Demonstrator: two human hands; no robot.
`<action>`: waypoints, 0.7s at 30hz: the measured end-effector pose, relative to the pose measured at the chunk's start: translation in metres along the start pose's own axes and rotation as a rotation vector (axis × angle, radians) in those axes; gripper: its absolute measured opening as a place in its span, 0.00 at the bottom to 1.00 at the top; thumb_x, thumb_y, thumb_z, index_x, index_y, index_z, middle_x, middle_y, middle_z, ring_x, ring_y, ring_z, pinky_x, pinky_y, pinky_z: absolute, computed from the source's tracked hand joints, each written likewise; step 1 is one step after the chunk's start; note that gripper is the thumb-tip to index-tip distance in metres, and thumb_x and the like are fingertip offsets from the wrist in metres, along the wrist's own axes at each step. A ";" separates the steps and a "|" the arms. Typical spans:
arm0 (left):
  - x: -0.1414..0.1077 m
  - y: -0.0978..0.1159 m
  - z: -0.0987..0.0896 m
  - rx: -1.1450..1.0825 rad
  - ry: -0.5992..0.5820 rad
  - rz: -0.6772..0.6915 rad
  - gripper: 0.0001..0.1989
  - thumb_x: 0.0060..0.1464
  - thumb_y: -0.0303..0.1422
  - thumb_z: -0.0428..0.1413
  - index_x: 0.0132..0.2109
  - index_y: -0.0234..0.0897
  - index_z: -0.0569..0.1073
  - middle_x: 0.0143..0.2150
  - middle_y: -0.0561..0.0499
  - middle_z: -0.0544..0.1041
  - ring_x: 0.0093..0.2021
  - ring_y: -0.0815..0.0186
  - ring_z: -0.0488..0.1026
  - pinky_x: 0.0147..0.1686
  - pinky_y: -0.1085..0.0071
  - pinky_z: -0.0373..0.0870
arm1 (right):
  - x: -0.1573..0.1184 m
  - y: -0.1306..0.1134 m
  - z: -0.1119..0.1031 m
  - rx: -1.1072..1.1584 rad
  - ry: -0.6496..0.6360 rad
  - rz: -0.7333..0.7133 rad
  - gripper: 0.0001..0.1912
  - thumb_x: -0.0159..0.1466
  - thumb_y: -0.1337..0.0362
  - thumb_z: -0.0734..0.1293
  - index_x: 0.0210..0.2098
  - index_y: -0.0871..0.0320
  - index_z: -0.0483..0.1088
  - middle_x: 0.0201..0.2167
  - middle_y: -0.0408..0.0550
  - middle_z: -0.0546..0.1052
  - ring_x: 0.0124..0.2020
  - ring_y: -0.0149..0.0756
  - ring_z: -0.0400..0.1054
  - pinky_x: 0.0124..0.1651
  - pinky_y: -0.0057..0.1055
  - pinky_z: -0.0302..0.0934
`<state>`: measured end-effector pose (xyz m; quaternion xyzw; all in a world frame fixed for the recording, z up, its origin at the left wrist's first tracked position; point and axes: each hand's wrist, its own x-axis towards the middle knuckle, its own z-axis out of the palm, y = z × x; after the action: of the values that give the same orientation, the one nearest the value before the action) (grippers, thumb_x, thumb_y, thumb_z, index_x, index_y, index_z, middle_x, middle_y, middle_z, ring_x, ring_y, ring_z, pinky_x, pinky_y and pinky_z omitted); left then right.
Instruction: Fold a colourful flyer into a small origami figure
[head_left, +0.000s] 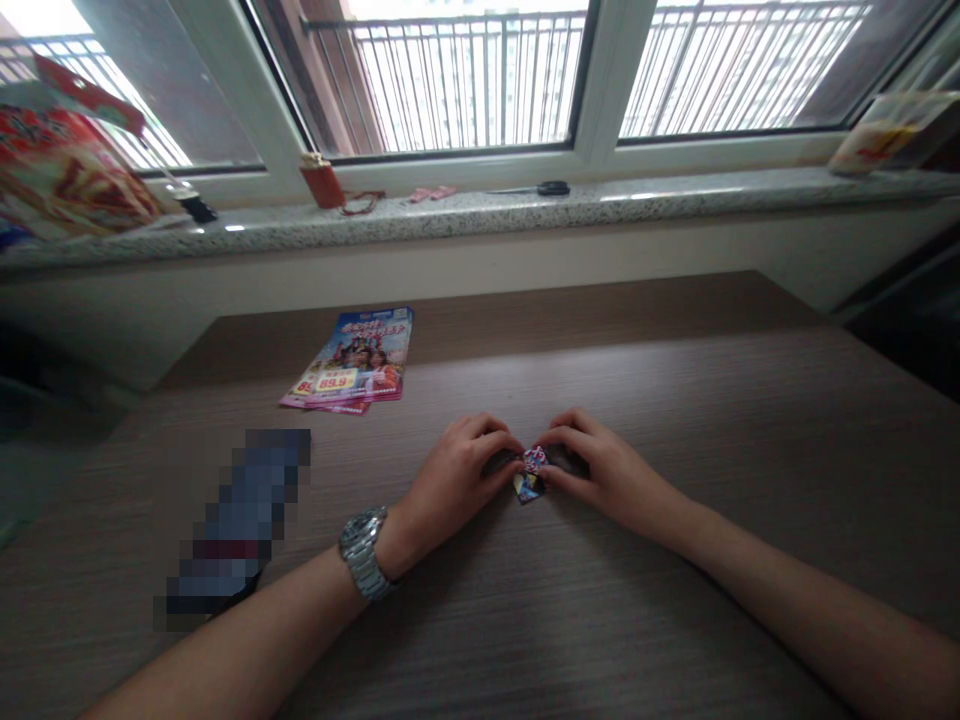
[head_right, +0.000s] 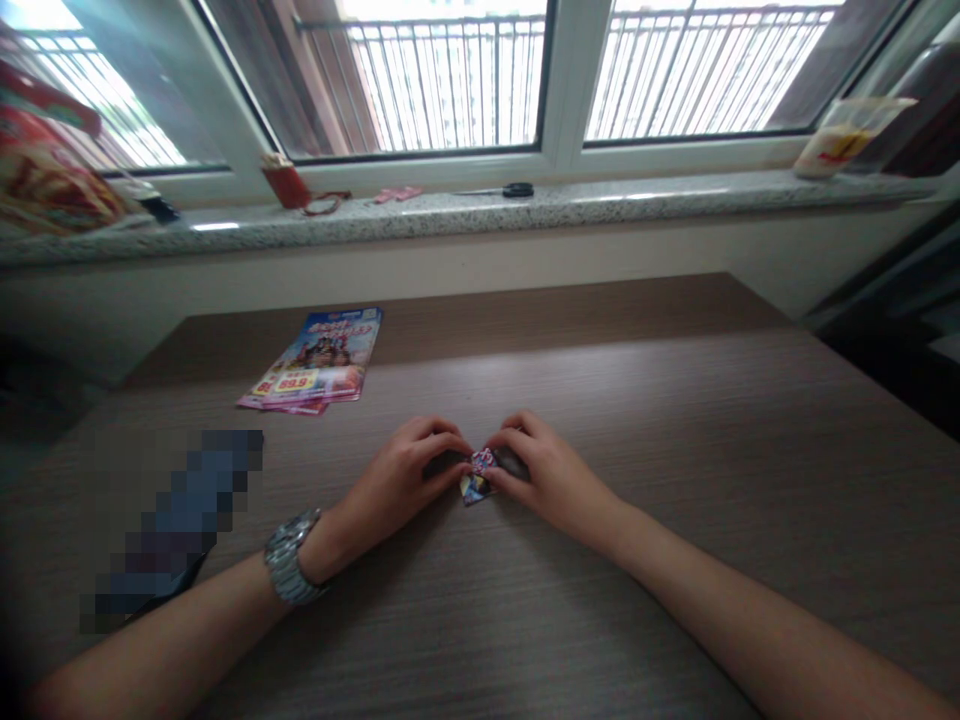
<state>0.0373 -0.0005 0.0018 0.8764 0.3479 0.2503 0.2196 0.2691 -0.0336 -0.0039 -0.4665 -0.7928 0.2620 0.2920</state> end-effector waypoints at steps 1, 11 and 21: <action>0.000 0.000 0.000 0.000 0.000 -0.002 0.06 0.63 0.34 0.61 0.46 0.41 0.77 0.45 0.50 0.76 0.46 0.62 0.71 0.48 0.63 0.68 | 0.000 -0.001 0.000 0.002 -0.007 0.012 0.09 0.68 0.62 0.70 0.47 0.55 0.74 0.46 0.50 0.70 0.47 0.39 0.69 0.52 0.36 0.65; 0.000 0.001 0.001 0.009 0.008 0.006 0.06 0.62 0.34 0.61 0.45 0.39 0.77 0.45 0.48 0.76 0.46 0.60 0.72 0.48 0.62 0.69 | 0.000 -0.004 -0.003 0.005 -0.015 0.099 0.09 0.67 0.59 0.70 0.44 0.55 0.72 0.44 0.49 0.70 0.44 0.39 0.69 0.49 0.37 0.66; 0.001 0.005 -0.003 -0.035 -0.014 -0.034 0.05 0.63 0.34 0.60 0.45 0.39 0.77 0.45 0.48 0.76 0.47 0.60 0.72 0.49 0.62 0.68 | -0.001 -0.002 0.000 0.048 0.007 0.139 0.10 0.66 0.59 0.71 0.42 0.56 0.72 0.39 0.47 0.75 0.39 0.38 0.69 0.41 0.33 0.63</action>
<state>0.0386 -0.0029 0.0070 0.8680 0.3569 0.2465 0.2417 0.2681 -0.0349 -0.0028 -0.5141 -0.7510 0.2987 0.2871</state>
